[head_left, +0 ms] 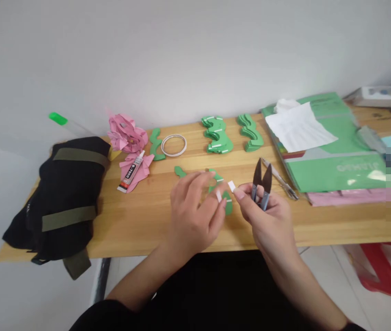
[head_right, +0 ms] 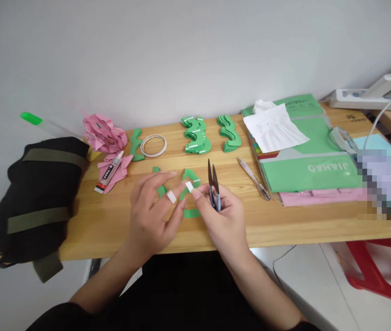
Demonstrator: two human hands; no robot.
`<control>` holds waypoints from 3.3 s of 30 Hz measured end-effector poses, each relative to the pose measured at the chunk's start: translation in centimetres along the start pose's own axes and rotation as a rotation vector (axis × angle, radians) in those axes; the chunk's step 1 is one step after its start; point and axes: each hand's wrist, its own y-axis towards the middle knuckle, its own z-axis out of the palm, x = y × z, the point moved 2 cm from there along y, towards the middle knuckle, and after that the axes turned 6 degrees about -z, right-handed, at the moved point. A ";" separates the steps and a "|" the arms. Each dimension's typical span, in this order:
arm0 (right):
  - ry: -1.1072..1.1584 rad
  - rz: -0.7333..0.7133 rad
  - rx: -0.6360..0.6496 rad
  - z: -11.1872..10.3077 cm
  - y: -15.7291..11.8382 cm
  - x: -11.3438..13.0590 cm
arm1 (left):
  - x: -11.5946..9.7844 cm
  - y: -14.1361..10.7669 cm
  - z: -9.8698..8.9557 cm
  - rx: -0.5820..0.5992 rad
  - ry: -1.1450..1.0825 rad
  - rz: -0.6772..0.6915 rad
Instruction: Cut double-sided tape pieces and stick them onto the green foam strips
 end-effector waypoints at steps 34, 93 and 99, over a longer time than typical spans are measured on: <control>0.018 0.074 0.186 -0.4 -1.0 -0.2 | 0.8 3.5 -0.1 0.195 -0.946 -0.801; -0.689 -0.306 0.443 -2.0 0.6 2.1 | 3.1 3.8 -0.9 0.346 -0.890 -0.584; -0.740 -0.318 0.493 -1.9 0.6 2.7 | 2.7 3.7 -1.4 0.434 -0.757 -0.448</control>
